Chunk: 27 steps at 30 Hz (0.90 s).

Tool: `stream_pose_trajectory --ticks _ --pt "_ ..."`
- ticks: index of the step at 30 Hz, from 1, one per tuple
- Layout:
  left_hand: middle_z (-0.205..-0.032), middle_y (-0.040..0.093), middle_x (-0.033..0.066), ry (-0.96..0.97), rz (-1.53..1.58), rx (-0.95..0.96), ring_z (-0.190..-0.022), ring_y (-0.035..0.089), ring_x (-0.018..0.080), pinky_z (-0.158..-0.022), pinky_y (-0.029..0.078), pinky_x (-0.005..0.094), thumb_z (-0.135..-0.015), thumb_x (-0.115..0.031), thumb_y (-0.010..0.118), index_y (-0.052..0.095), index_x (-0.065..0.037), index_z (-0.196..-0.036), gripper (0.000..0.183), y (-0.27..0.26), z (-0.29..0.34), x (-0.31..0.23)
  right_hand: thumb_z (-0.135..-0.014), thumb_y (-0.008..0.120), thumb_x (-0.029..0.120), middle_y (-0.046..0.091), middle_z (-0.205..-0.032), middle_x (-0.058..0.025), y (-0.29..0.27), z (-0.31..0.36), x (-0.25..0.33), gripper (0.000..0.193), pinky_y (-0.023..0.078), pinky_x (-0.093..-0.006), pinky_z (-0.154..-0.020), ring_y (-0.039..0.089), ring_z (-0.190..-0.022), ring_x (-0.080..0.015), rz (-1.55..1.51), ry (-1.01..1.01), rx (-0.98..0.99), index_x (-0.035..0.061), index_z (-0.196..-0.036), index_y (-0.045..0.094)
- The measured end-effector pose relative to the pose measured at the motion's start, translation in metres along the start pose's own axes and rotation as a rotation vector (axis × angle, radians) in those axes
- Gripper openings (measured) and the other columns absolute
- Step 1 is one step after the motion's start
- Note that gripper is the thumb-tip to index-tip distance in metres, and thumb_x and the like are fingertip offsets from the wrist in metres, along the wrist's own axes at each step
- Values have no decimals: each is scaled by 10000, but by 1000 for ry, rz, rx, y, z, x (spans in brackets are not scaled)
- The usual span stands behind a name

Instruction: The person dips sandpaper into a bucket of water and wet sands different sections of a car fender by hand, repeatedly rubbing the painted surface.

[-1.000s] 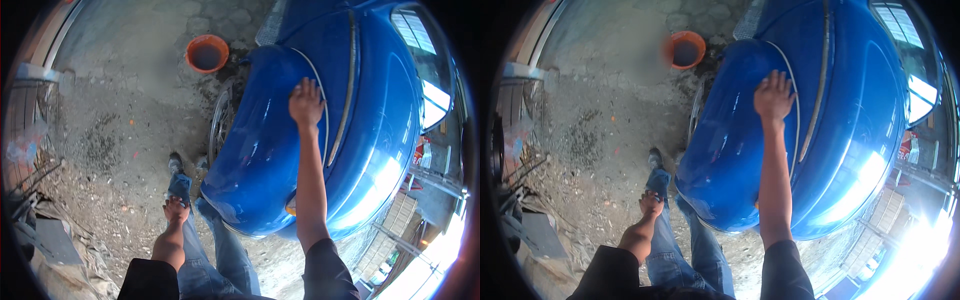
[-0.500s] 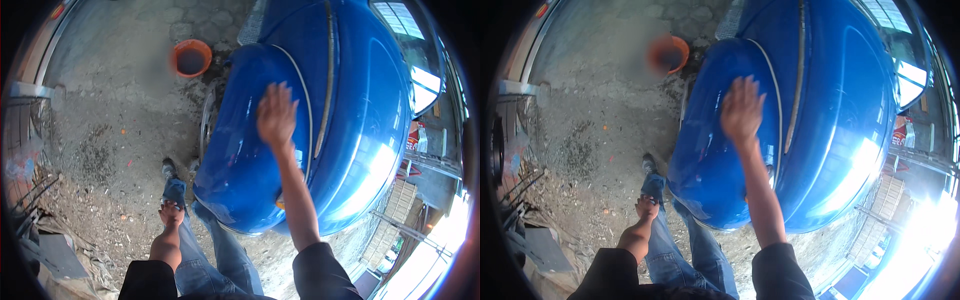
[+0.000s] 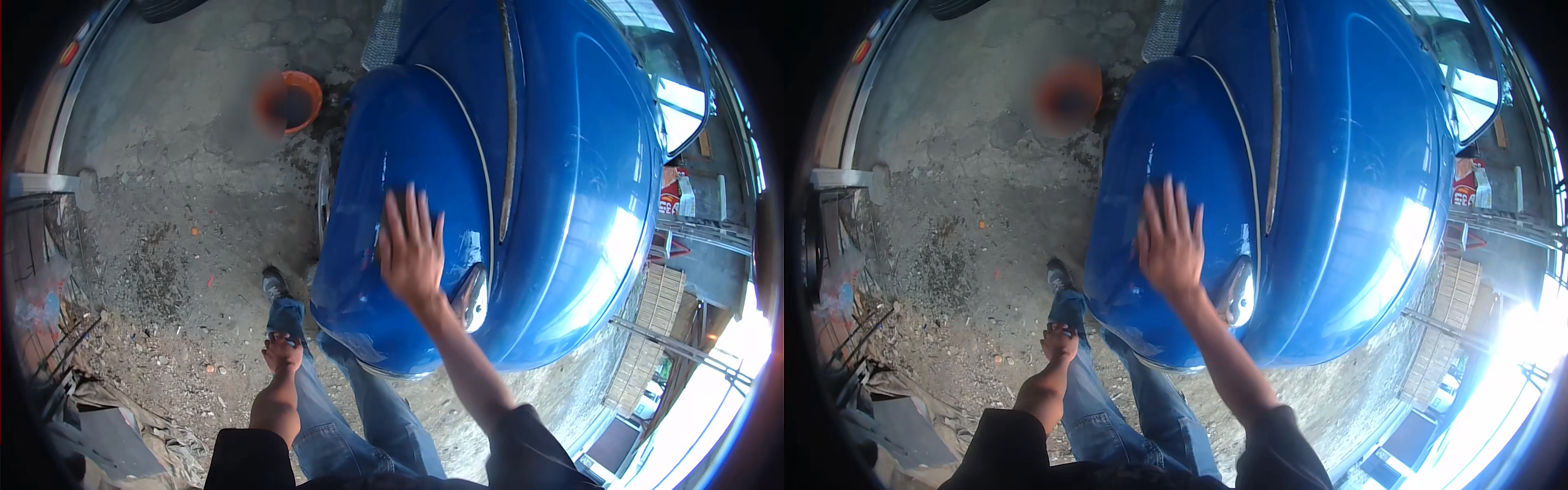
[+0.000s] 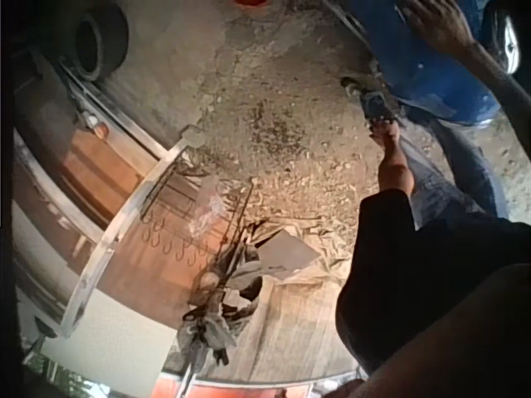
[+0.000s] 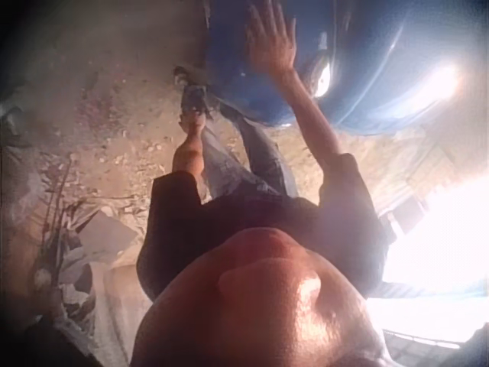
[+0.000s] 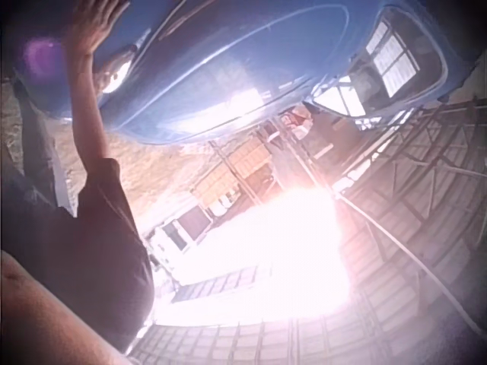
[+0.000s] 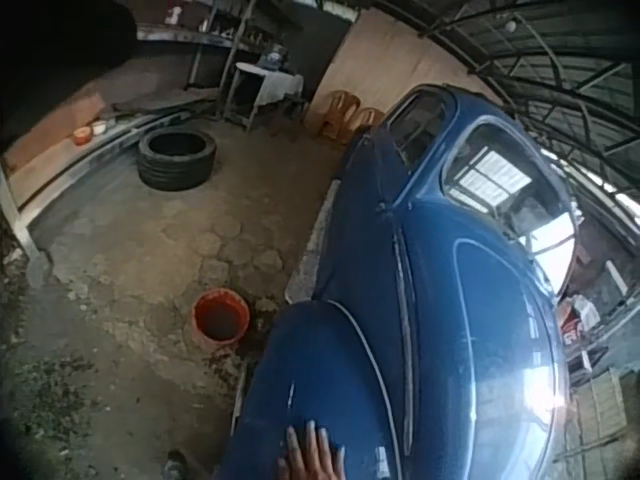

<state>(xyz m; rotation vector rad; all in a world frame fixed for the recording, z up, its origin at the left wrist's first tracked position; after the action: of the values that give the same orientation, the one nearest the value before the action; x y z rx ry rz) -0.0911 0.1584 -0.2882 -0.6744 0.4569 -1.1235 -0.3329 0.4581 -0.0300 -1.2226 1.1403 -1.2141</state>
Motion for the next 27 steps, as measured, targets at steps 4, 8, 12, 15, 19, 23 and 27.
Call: stream_pose_trajectory --ticks 4,8,12,15,19,23,27 --pt "-1185 606 56 23 10 -8 -1116 602 271 -924 484 451 -823 -368 613 709 -200 -1079 321 2 4 -12 -1028 367 328 282 -1588 -232 -11 61 -32 567 228 -626 -1160 279 -1468 -408 109 197 112 113 -1550 316" --pt "-1198 609 52 45 50 -13 -1112 602 281 -937 485 446 -832 -381 618 723 -200 -1074 320 6 5 -26 -1032 367 332 272 -1589 -240 -28 -35 -95 563 230 -651 -1145 268 -1466 -427 -14 419 -270 95 -1541 327" --pt "-1246 594 34 -11 16 53 -1161 575 264 -968 478 446 -850 -423 625 703 -204 -1142 373 14 6 4 -1013 436 335 309 -1583 -208 -1 -23 -17 553 244 -638 -1144 299 -1463 -388 -3 151 -121 107 -1514 387" --pt "-1263 584 33 -32 23 30 -1179 564 257 -974 473 441 -856 -440 624 687 -207 -1173 398 10 6 18 -1002 454 367 345 -1580 -162 29 87 18 536 223 -655 -1142 328 -1453 -376 -78 93 211 195 -1509 419" --pt "-1238 596 34 -28 57 49 -1162 573 257 -958 475 434 -830 -417 654 700 -197 -1123 369 6 11 -12 -1034 367 366 309 -1600 -164 -9 42 -29 526 109 -694 -1146 257 -1486 -389 -6 213 -73 177 -1525 394" --pt "-1227 600 33 -36 140 -2 -1146 582 260 -946 477 435 -814 -381 662 703 -190 -1104 351 15 14 -7 -1033 379 325 327 -1592 -147 -16 -52 -27 499 207 -639 -1154 284 -1481 -343 131 269 -246 140 -1494 436" --pt "-1222 600 40 -84 205 -8 -1141 585 276 -944 475 447 -811 -360 645 703 -187 -1099 341 17 17 15 -1011 455 347 367 -1579 -74 40 16 81 486 254 -541 -1168 291 -1477 -249 191 -299 134 154 -1456 494"
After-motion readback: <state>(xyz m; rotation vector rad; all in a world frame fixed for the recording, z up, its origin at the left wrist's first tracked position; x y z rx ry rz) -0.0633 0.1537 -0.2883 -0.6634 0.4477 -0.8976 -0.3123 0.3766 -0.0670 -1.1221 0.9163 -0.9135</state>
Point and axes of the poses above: each hand's wrist, its own z-axis away from the middle knuckle, its own y-axis out of the palm, x = y × z, the point moved 8 cm from there along -z, towards the middle knuckle
